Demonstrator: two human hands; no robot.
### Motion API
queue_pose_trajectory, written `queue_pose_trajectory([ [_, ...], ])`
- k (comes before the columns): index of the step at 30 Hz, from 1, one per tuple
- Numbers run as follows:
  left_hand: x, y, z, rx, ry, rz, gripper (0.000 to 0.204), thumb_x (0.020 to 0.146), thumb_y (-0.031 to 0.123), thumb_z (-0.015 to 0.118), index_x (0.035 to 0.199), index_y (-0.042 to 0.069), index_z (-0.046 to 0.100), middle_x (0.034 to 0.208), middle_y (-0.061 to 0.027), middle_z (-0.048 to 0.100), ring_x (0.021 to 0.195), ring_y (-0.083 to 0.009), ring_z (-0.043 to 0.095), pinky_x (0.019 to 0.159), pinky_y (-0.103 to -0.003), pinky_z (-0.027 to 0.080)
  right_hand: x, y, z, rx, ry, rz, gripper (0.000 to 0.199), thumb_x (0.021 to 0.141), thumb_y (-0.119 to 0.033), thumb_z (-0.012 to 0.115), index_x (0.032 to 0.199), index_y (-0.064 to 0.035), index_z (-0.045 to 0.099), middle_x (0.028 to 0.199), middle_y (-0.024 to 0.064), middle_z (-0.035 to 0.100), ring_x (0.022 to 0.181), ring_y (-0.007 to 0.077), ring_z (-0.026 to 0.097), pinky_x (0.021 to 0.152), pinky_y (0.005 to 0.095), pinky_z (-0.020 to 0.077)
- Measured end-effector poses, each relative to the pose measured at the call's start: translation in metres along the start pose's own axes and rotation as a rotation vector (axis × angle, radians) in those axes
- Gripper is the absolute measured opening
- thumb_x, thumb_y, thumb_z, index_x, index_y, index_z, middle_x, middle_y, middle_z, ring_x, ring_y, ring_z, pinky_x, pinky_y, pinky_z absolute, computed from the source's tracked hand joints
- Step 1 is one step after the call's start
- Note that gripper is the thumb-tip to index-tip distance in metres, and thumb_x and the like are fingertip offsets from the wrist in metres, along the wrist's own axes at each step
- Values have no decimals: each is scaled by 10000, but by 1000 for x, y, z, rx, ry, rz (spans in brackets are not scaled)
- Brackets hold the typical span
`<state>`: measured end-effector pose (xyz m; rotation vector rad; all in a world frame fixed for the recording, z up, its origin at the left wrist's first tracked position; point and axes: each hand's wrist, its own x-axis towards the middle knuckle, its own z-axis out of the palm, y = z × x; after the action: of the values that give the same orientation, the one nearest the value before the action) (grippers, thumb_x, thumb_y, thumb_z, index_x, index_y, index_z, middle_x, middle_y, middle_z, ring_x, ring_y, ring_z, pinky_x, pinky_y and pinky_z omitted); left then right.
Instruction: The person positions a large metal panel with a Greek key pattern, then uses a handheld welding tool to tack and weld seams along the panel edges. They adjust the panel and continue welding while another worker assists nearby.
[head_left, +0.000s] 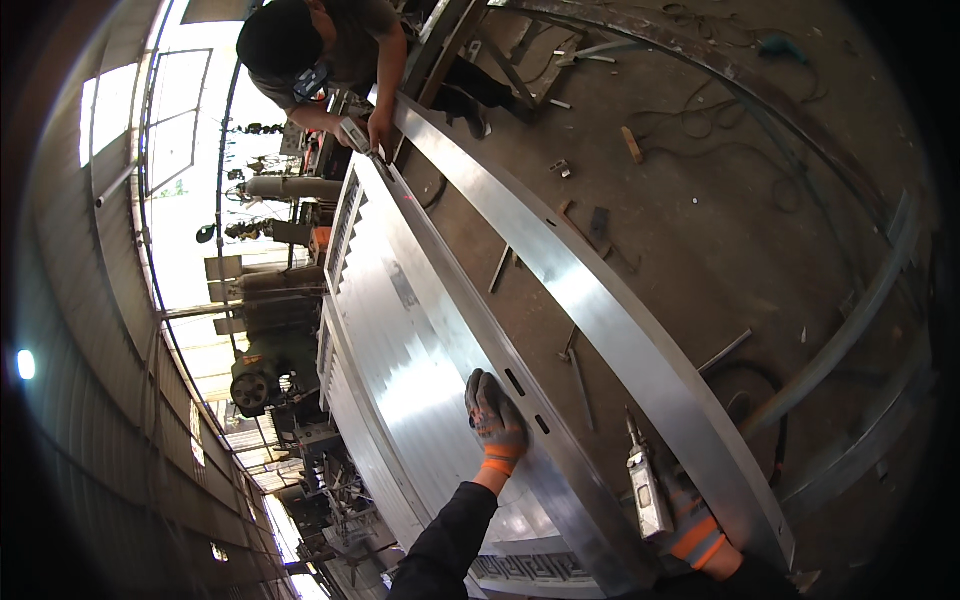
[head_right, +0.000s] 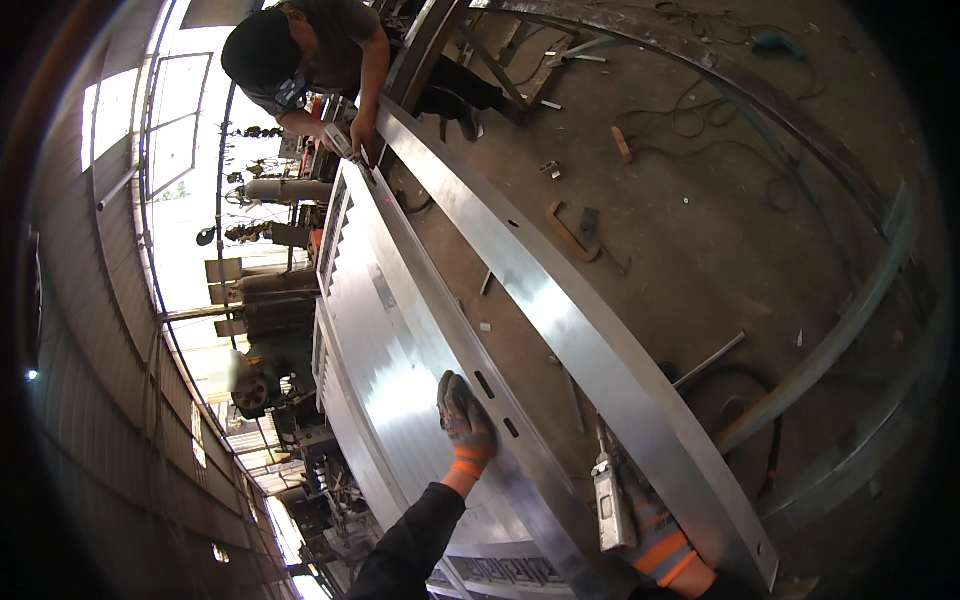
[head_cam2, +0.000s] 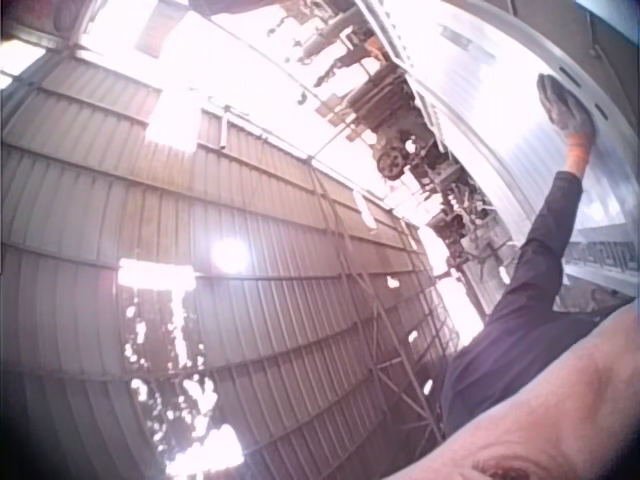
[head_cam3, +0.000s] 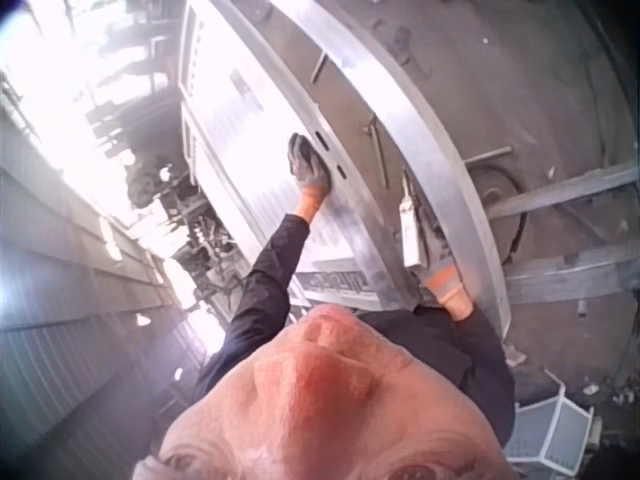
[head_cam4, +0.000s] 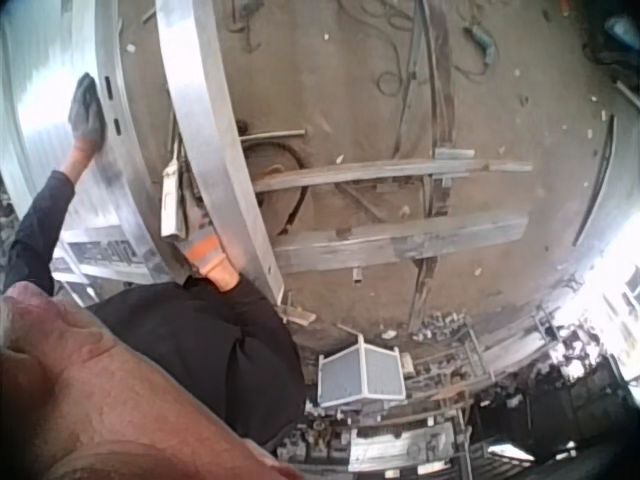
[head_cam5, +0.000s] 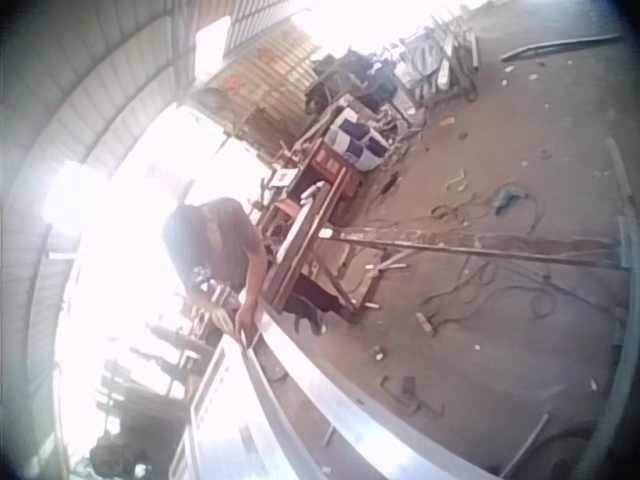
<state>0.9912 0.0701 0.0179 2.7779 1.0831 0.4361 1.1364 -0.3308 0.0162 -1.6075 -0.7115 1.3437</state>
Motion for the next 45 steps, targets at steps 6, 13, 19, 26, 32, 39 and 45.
queue_pose_trajectory([
  [6, -2, -3, 3, -43, 1, -27, 567, 1027, 154, 585, 1576, 14, 560, 1659, -274, 522, 1519, -495, 509, 1290, -563, 398, 6, 37, 31, -261, 144, -162, 1077, 948, -407, 802, 1811, -101, 235, 1319, 178, 714, 1096, 351, 734, 1063, 479, 545],
  [13, -6, -7, -1, -20, 13, -53, 652, 982, 187, 645, 1608, 30, 555, 1677, -240, 525, 1544, -476, 489, 1312, -567, 376, 12, 36, 25, -176, 38, -61, 1028, 978, -396, 779, 1804, -85, 252, 1349, 160, 761, 1126, 338, 756, 985, 441, 600],
  [19, -4, -3, -5, 20, 82, -72, 597, 977, 189, 664, 1547, 21, 612, 1644, -237, 568, 1547, -475, 492, 1319, -590, 359, 5, 9, 1, -165, 24, -91, 1002, 941, -371, 841, 1764, -49, 368, 1243, 162, 808, 1034, 351, 786, 890, 448, 624],
  [26, -5, 2, -12, 53, 92, -88, 539, 996, 202, 627, 1498, 8, 654, 1619, -249, 598, 1531, -478, 515, 1337, -603, 325, 23, -17, 10, -366, 199, -183, 711, 939, -517, 818, 1447, -43, 666, 1193, 256, 783, 1107, 464, 758, 919, 547, 604],
  [32, -11, 5, -13, 22, 98, -109, 524, 1012, 206, 597, 1495, 12, 655, 1639, -231, 582, 1565, -447, 487, 1347, -606, 292, 56, -28, 31, -503, 202, -178, 714, 929, -466, 819, 1487, -55, 643, 1144, 249, 800, 1036, 464, 774, 907, 550, 617],
  [39, -6, 2, -7, 12, 122, -83, 515, 1004, 231, 616, 1475, 25, 659, 1622, -236, 589, 1556, -456, 493, 1337, -588, 307, 71, -21, 36, -662, 126, -68, 889, 919, -462, 802, 1662, -91, 487, 1192, 264, 802, 1105, 462, 775, 946, 563, 615],
  [45, -8, -10, 5, 58, 99, -91, 517, 1014, 276, 621, 1482, 57, 644, 1568, -251, 608, 1482, -475, 537, 1303, -589, 344, 80, -8, 31, -599, 94, -64, 941, 924, -369, 778, 1737, -104, 385, 1238, 259, 801, 1187, 448, 765, 1007, 534, 610],
])
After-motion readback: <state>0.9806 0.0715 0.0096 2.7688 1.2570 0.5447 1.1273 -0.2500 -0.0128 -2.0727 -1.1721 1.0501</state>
